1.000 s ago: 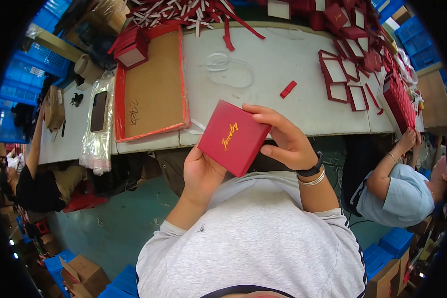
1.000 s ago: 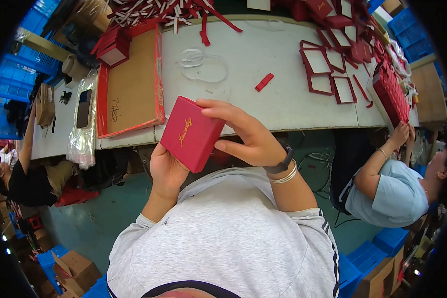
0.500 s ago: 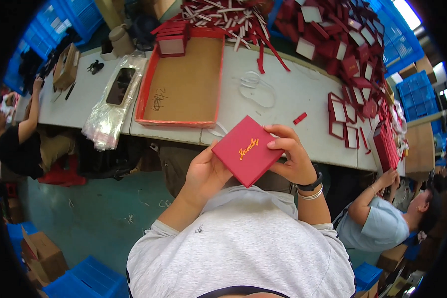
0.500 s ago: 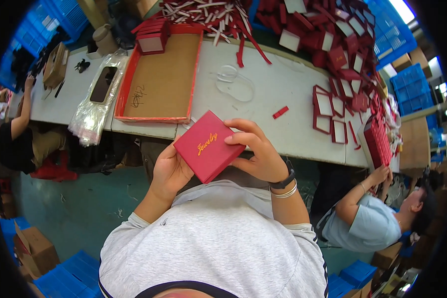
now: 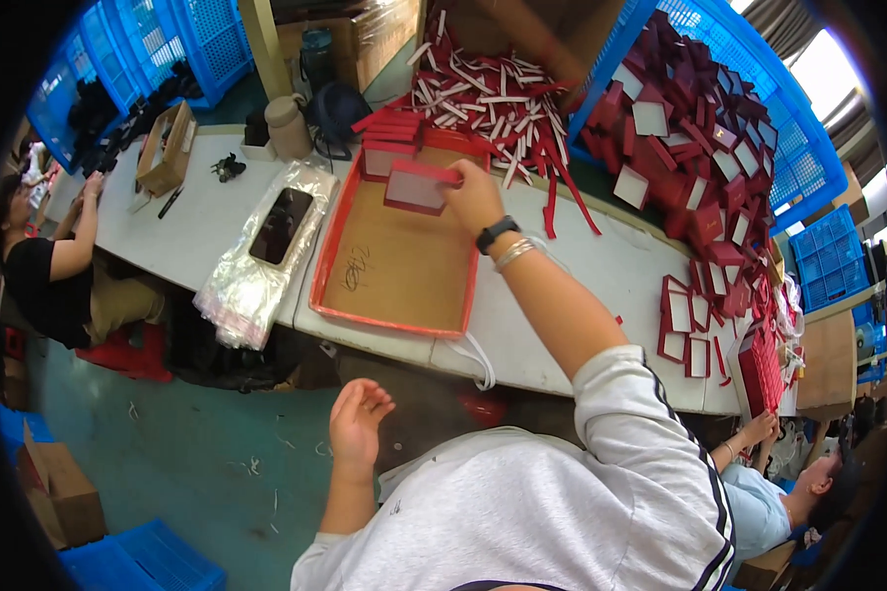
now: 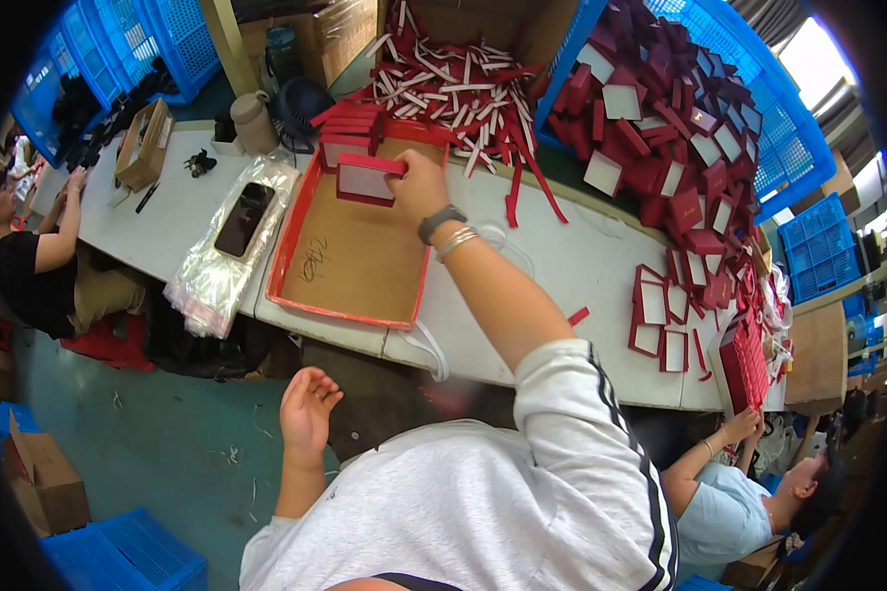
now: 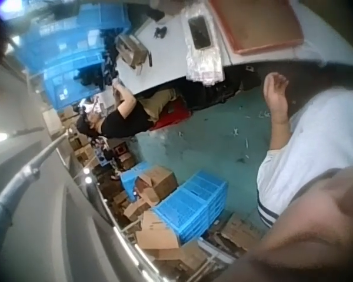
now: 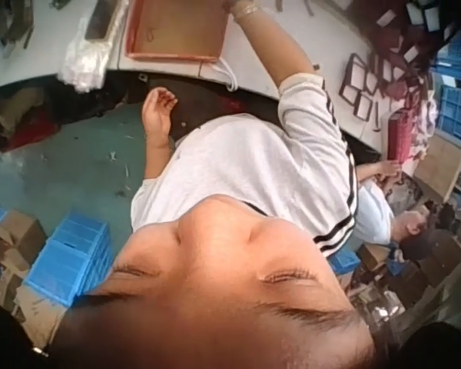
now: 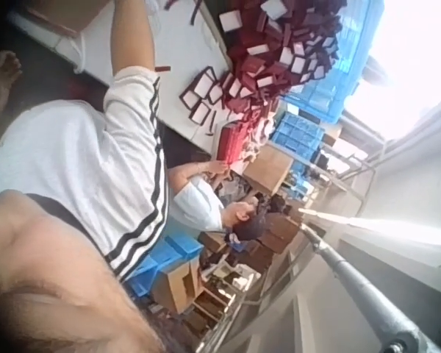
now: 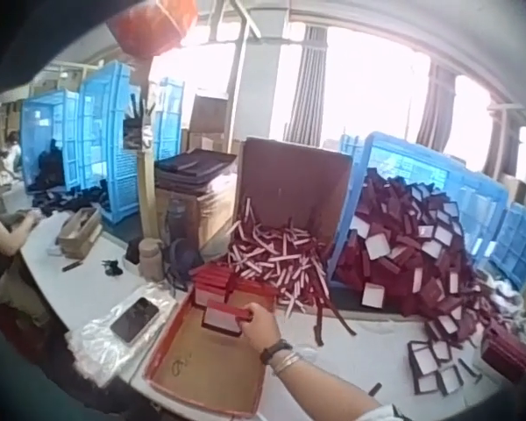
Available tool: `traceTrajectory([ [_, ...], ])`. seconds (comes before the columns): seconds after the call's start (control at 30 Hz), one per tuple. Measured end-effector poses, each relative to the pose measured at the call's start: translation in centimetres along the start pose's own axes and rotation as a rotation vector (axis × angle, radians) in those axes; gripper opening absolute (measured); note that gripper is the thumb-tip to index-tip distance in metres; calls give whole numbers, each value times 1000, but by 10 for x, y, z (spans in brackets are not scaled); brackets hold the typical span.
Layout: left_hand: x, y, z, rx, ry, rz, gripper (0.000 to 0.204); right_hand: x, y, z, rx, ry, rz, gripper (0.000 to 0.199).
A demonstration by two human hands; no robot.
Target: The recorder is attaching red ribbons to jewelry boxes and organizing them into stacks.
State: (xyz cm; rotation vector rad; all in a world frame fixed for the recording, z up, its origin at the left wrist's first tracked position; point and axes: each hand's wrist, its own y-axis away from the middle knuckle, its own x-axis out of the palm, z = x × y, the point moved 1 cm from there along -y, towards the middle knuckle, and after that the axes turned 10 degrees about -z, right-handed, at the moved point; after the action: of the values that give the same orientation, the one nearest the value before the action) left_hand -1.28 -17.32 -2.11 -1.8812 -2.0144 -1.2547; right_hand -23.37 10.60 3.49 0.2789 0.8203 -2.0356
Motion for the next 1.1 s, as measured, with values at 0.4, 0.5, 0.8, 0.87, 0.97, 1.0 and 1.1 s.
traceTrajectory([
  [0.4, 19, -4, -53, 281, -49, -270, 17, 114, -36, -50, 162, -64, -197, 22],
  [0.5, 32, -3, -54, 307, -66, -271, 18, 119, -28, -36, 292, -123, -77, 28],
  [0.8, 36, -12, -52, 204, -160, -235, 18, 139, -20, -43, 357, -128, -128, 44],
  [0.87, 39, -18, -52, 251, -215, -246, 17, 138, -18, -45, 364, -141, -119, 46],
  [0.97, 54, -25, -52, 261, -218, -219, 16, 135, -18, -48, 364, -162, -96, 47],
  [1.0, 56, -27, -51, 258, -228, -213, 16, 135, -18, -47, 372, -162, -76, 48],
  [1.1, 67, -37, -49, 274, -248, -140, 15, 136, -19, -53, 394, -134, -31, 51],
])
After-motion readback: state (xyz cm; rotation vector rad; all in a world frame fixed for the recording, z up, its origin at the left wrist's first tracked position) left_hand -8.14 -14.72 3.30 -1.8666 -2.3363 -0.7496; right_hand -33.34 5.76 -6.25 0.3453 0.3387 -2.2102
